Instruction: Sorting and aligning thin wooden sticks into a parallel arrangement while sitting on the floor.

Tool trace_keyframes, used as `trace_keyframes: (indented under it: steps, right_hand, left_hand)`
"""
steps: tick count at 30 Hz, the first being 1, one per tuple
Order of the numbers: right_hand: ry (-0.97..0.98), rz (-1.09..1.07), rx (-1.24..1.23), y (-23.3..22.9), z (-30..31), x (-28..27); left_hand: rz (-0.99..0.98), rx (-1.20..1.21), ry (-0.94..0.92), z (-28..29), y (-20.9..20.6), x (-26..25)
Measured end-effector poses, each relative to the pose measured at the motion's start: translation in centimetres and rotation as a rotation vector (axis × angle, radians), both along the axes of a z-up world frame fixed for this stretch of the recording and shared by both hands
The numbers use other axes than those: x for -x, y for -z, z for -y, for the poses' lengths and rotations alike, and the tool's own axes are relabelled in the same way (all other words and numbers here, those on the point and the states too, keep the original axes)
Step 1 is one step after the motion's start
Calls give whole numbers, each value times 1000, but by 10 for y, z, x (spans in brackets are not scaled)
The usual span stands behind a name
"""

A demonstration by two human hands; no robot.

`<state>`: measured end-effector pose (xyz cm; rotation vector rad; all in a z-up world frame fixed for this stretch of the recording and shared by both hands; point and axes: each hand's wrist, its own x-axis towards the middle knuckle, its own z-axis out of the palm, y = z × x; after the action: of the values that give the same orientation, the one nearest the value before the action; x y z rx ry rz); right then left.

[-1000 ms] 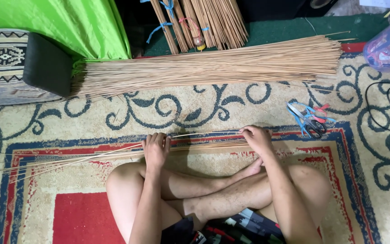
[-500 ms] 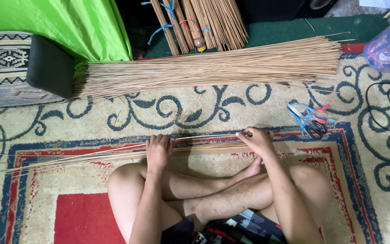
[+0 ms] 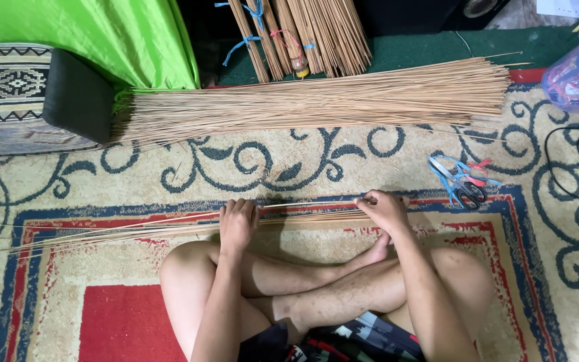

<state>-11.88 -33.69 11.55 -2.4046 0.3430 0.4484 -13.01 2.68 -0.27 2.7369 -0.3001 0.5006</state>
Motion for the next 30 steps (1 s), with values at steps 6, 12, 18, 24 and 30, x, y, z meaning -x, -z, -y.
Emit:
trace_keyframes:
  steps: [6,12,18,24,30]
  right_hand:
    - [-32,-7,30,47,20,-8]
    - [-8,2,-22,-13,-3,2]
    - [-26,-27,21,51,19,-7]
    - [-69,-19,-45,23,7,-2]
    - [-67,-13,-4,42,16,-8]
  left_hand:
    - [10,-28,-10,0,1,0]
    - [21,-21,4,-1,6,-1]
    - [20,-22,7,-1,2,0]
    - [-8,4,-15,-3,5,0]
    - [-4,-4,-30,-1,6,0]
